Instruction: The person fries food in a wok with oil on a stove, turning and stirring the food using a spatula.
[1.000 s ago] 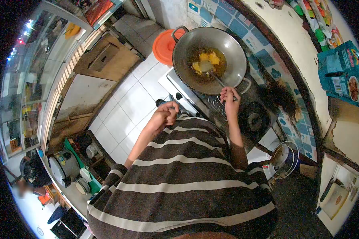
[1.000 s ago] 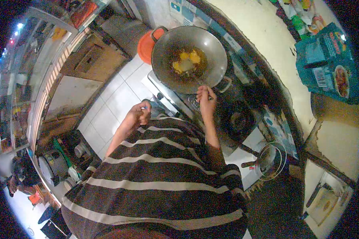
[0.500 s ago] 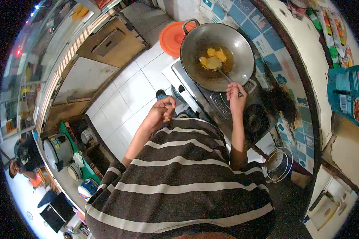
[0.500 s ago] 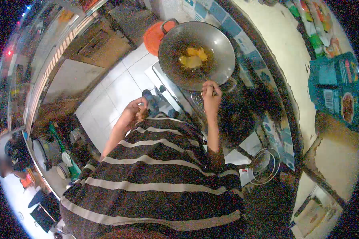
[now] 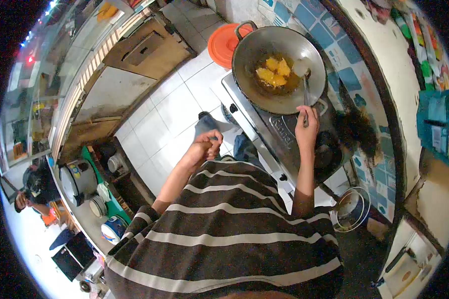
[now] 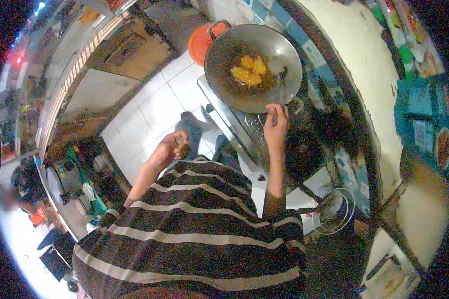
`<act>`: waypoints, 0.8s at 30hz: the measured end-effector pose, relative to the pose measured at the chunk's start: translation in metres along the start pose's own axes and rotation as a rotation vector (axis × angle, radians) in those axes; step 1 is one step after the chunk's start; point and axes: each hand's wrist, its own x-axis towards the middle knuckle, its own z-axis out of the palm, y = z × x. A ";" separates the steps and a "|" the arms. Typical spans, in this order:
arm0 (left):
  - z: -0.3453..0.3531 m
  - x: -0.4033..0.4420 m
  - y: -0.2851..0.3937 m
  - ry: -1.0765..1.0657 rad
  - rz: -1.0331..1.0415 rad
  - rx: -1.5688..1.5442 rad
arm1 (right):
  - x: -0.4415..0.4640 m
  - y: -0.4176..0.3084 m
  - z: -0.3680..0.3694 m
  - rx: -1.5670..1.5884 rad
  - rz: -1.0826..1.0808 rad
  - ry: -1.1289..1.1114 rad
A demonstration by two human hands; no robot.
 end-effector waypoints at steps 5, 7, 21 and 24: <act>0.004 0.001 0.017 -0.026 -0.070 0.191 | 0.003 0.014 0.011 0.014 0.000 0.105; 0.007 -0.002 0.025 -0.042 -0.025 0.178 | 0.002 0.014 0.013 0.027 0.034 0.108; -0.006 0.005 0.019 -0.160 0.035 0.070 | -0.004 0.043 0.040 0.791 0.453 0.041; -0.007 0.002 0.018 -0.146 0.040 0.049 | -0.001 0.034 0.042 0.898 0.444 0.065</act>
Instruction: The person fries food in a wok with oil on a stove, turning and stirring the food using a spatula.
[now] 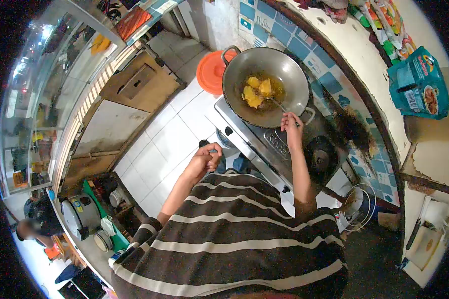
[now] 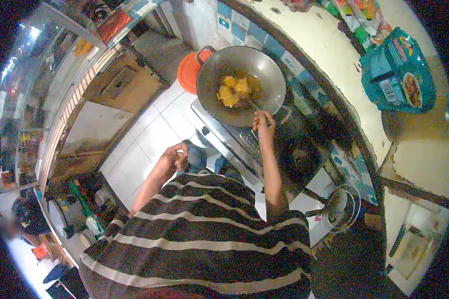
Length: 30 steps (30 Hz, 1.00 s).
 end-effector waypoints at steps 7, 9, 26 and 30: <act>0.003 -0.005 -0.008 0.060 -0.019 0.040 | 0.012 -0.005 -0.007 -0.253 -0.050 -0.084; 0.007 -0.006 -0.007 0.035 -0.006 0.006 | 0.010 -0.010 -0.009 -0.495 -0.199 -0.109; -0.005 0.005 0.002 -0.007 -0.014 0.008 | -0.040 -0.068 -0.008 -0.787 -0.421 0.046; -0.007 0.007 0.000 -0.015 -0.013 0.033 | -0.048 -0.041 0.001 -0.732 -0.344 0.003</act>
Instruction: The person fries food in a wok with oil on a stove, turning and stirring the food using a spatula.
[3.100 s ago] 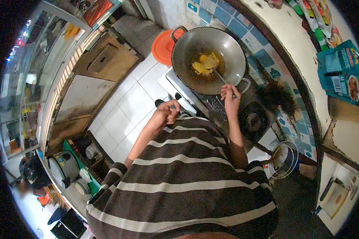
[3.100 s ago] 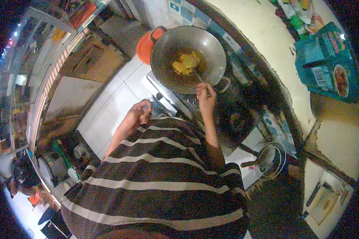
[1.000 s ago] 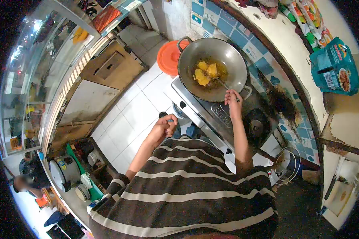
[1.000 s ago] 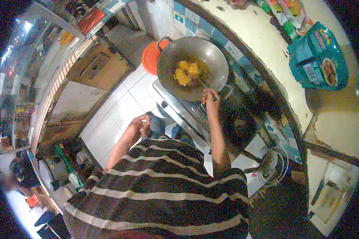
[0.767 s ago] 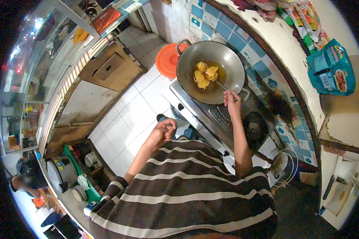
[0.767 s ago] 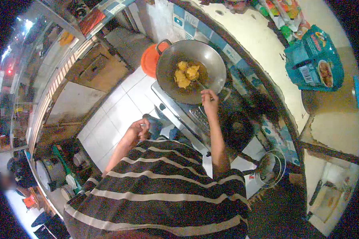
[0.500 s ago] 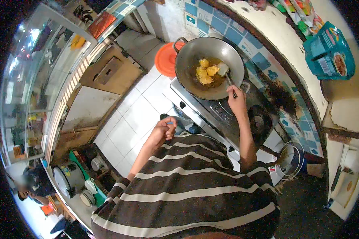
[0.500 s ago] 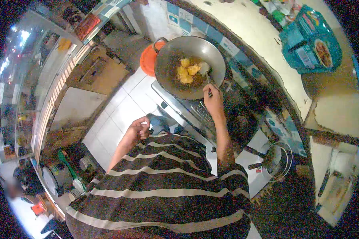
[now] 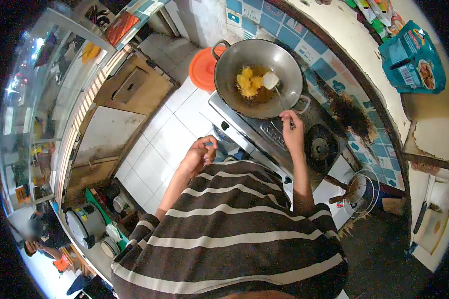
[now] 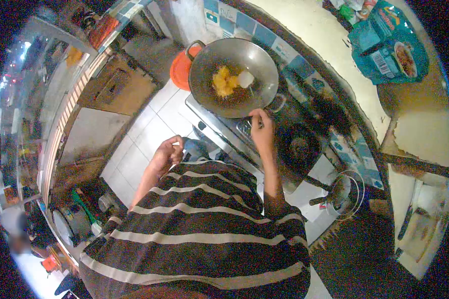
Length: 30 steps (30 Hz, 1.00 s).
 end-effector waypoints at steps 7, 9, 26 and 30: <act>-0.004 -0.001 -0.008 0.005 -0.045 -0.063 | -0.007 -0.003 0.026 -0.009 -0.109 -0.071; 0.002 -0.003 -0.005 -0.015 -0.029 -0.053 | -0.005 0.000 0.029 -0.087 -0.159 -0.082; -0.180 0.017 -0.148 0.315 -0.125 1.124 | 0.006 0.027 0.037 0.082 0.016 0.012; -0.198 0.032 -0.197 0.270 -0.071 1.367 | 0.004 0.019 0.030 0.077 0.061 -0.042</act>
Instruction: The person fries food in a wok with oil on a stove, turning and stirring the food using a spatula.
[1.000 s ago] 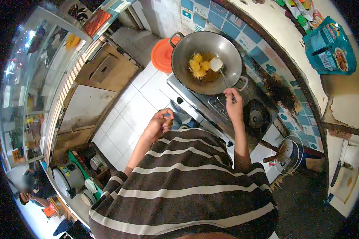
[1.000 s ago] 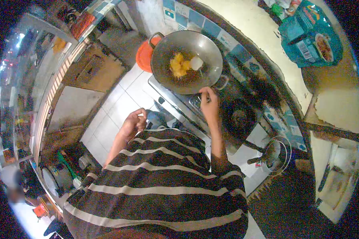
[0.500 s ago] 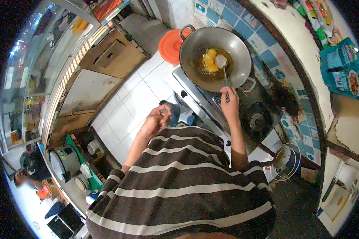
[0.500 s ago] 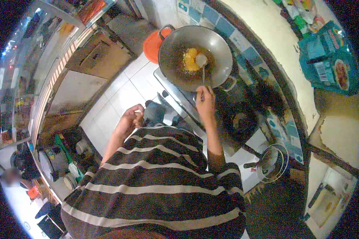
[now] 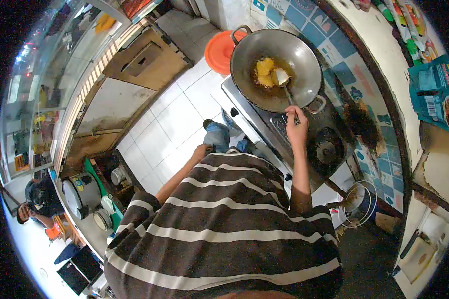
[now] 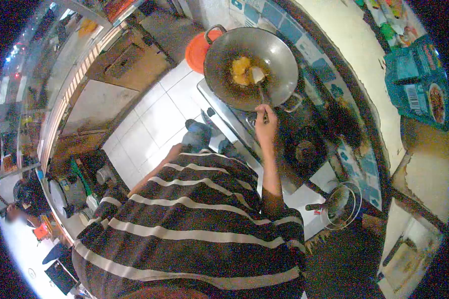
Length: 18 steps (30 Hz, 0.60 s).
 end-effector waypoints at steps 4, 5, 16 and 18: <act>-0.003 0.005 0.005 -0.024 0.049 0.012 | -0.001 -0.001 -0.007 0.005 -0.027 -0.003; 0.000 0.009 -0.005 -0.041 0.109 0.000 | -0.001 -0.002 -0.008 -0.006 -0.019 -0.013; -0.066 -0.019 0.086 -0.113 0.062 -0.132 | 0.006 -0.024 -0.029 -0.040 -0.068 0.065; -0.099 -0.015 0.131 0.070 0.130 -0.216 | 0.013 -0.030 -0.033 -0.094 -0.109 0.096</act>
